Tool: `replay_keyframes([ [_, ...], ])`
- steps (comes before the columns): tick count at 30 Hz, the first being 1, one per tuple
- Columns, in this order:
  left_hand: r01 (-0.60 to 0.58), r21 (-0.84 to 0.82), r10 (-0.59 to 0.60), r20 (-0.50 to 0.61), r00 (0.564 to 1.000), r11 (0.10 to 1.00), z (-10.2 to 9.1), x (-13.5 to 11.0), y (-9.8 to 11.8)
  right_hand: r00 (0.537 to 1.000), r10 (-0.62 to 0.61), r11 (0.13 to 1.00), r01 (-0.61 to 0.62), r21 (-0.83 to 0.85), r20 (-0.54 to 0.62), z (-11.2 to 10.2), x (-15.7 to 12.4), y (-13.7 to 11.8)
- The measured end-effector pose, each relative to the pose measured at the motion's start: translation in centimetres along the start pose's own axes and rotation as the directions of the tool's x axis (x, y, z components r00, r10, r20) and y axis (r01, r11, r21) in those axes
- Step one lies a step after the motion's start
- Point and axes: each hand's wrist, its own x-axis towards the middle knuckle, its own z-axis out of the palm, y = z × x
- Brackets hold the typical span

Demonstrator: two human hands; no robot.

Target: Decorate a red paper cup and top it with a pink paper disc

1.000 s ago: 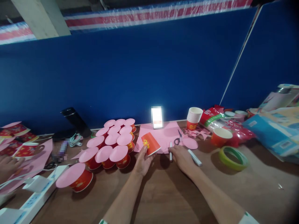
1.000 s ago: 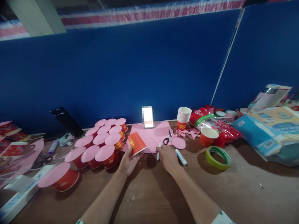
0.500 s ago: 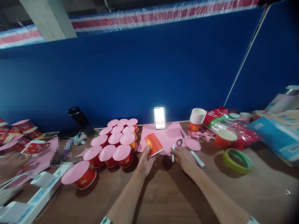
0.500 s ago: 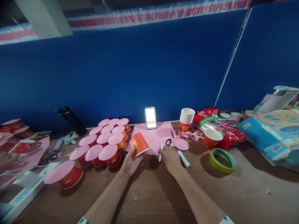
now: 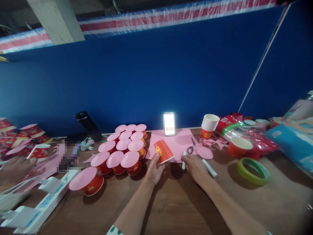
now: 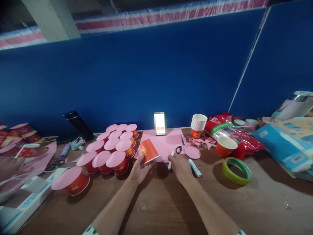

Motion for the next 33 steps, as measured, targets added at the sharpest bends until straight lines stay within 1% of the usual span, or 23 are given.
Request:
replay_keyframes([
  [3, 0.004, -0.007, -0.004, 0.003, 1.000, 1.000, -0.1, 0.1, -0.1, 0.999, 0.013, 1.000, -0.014, -0.015, -0.048, 0.5, 0.0, 0.1],
  [5, 0.004, -0.009, -0.004, 0.014, 1.000, 1.000, -0.1, 0.1, -0.1, 0.993, 0.028, 0.999, -0.030, -0.022, -0.116, 0.7, 0.0, 0.2],
  [7, -0.002, -0.014, 0.003, 0.032, 0.999, 1.000, -0.1, 0.1, -0.1, 0.978, 0.039, 0.999, -0.041, -0.005, -0.207, 0.9, -0.1, 0.2],
  [9, -0.008, -0.016, 0.009, 0.046, 0.999, 1.000, -0.1, 0.1, -0.2, 0.953, 0.039, 0.999, -0.031, 0.032, -0.302, 1.0, -0.2, 0.2],
  [12, -0.015, -0.013, 0.016, 0.058, 0.998, 1.000, 0.0, 0.0, -0.1, 0.907, 0.025, 0.994, 0.020, 0.103, -0.420, 1.1, -0.3, 0.2],
  [15, -0.015, -0.006, 0.015, 0.078, 0.997, 1.000, 0.2, -0.1, 0.0, 0.861, 0.025, 0.976, 0.088, 0.198, -0.508, 1.3, -0.3, 0.1],
  [18, -0.011, -0.013, 0.012, 0.078, 0.997, 1.000, 0.2, -0.1, 0.1, 0.815, 0.059, 0.938, 0.152, 0.311, -0.576, 1.6, -0.1, 0.0],
  [21, -0.005, -0.026, 0.007, 0.060, 0.998, 1.000, 0.1, 0.0, 0.2, 0.776, 0.096, 0.902, 0.196, 0.384, -0.623, 1.8, 0.1, -0.1],
  [23, -0.006, -0.033, 0.008, 0.058, 0.998, 0.999, 0.0, 0.0, 0.2, 0.762, 0.106, 0.892, 0.212, 0.400, -0.639, 1.8, 0.2, -0.3],
  [29, 0.006, -0.042, -0.005, 0.031, 0.999, 0.999, -0.1, -0.2, 0.3, 0.756, 0.073, 0.886, 0.249, 0.390, -0.650, 1.7, -0.1, -0.8],
  [31, 0.034, -0.072, -0.029, 0.069, 0.997, 0.997, -0.2, -0.4, 0.7, 0.762, 0.064, 0.882, 0.260, 0.394, -0.645, 1.7, -0.2, -0.9],
  [33, 0.105, -0.107, -0.087, 0.155, 0.984, 0.989, -0.5, -0.6, 1.2, 0.764, 0.056, 0.876, 0.271, 0.399, -0.643, 1.7, -0.2, -1.1],
])
